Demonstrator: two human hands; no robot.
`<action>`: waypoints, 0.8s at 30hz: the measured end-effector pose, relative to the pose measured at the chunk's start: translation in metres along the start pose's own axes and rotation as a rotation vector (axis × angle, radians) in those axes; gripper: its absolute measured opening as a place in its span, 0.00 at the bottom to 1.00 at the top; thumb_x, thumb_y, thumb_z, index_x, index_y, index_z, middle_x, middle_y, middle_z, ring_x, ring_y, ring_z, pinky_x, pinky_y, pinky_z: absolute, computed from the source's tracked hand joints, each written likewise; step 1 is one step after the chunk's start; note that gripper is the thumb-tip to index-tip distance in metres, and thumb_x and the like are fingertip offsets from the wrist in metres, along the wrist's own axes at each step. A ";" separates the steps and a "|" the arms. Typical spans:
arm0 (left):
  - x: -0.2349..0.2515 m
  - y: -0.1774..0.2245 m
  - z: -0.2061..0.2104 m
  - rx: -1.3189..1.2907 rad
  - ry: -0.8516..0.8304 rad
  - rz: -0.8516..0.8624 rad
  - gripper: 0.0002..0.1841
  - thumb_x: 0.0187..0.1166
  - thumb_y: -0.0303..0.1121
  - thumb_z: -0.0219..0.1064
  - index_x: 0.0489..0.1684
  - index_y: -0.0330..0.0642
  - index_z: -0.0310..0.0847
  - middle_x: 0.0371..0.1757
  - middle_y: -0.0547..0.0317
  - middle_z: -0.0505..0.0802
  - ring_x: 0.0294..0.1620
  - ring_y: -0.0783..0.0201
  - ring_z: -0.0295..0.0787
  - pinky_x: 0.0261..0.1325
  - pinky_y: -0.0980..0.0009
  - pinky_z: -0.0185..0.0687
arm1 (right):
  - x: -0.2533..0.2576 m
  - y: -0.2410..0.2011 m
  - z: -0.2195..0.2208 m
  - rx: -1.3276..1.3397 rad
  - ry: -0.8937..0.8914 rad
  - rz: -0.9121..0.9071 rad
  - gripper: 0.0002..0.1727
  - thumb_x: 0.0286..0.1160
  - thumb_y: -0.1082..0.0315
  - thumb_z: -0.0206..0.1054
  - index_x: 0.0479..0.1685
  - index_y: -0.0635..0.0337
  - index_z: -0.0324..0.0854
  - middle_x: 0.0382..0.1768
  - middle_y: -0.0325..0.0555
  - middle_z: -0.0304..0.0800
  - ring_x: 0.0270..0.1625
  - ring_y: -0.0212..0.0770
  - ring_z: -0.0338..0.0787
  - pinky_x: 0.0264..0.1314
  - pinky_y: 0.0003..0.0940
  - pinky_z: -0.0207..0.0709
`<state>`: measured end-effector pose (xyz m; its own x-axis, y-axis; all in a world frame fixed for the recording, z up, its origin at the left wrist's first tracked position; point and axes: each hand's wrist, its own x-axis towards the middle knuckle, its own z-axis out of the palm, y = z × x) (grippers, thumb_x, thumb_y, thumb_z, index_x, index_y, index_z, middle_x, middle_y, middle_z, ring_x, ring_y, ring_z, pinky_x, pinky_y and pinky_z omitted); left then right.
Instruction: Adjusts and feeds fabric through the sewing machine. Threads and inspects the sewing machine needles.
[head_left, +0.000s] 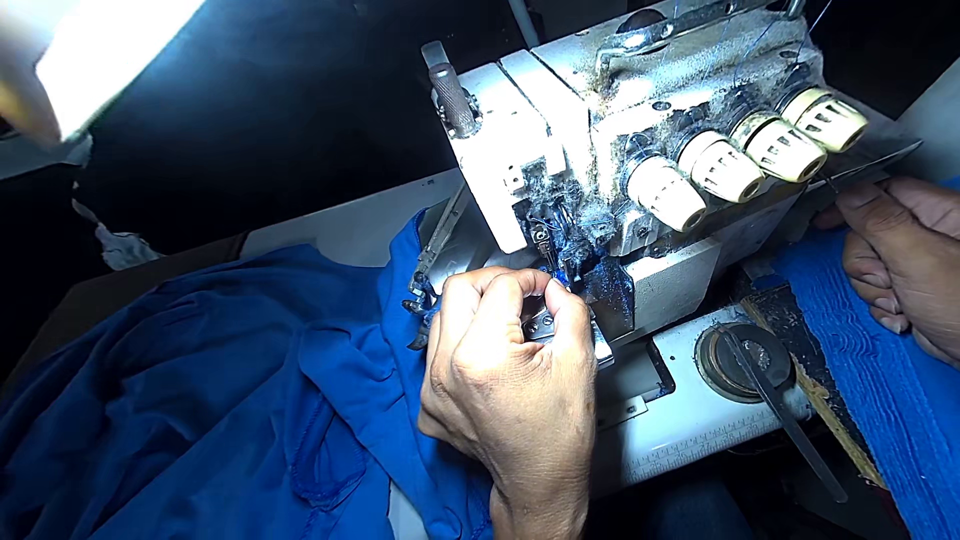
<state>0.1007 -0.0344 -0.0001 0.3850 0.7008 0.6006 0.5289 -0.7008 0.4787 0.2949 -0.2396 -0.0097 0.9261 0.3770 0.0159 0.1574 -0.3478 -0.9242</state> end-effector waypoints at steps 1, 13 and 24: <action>0.000 0.000 0.000 0.004 -0.001 -0.002 0.05 0.75 0.43 0.71 0.34 0.60 0.92 0.35 0.74 0.86 0.30 0.74 0.77 0.35 0.66 0.64 | 0.000 0.000 0.000 -0.001 0.002 0.001 0.17 0.91 0.46 0.55 0.44 0.44 0.81 0.11 0.30 0.57 0.05 0.27 0.57 0.01 0.23 0.56; 0.000 -0.001 0.000 -0.021 0.002 0.007 0.06 0.76 0.44 0.72 0.36 0.61 0.95 0.38 0.75 0.89 0.33 0.76 0.80 0.35 0.68 0.67 | 0.001 0.002 -0.001 -0.003 0.012 -0.013 0.17 0.90 0.44 0.56 0.44 0.45 0.81 0.12 0.32 0.58 0.05 0.29 0.57 0.01 0.25 0.57; -0.003 -0.009 -0.006 -0.097 -0.049 0.058 0.10 0.75 0.45 0.72 0.45 0.57 0.97 0.48 0.70 0.91 0.38 0.72 0.84 0.38 0.65 0.75 | 0.000 0.001 -0.002 -0.035 0.019 -0.024 0.19 0.88 0.43 0.57 0.44 0.47 0.82 0.12 0.35 0.60 0.06 0.33 0.60 0.05 0.28 0.57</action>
<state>0.0906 -0.0308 -0.0024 0.4506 0.6626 0.5983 0.4297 -0.7484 0.5052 0.2960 -0.2419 -0.0097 0.9282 0.3693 0.0456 0.1914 -0.3690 -0.9095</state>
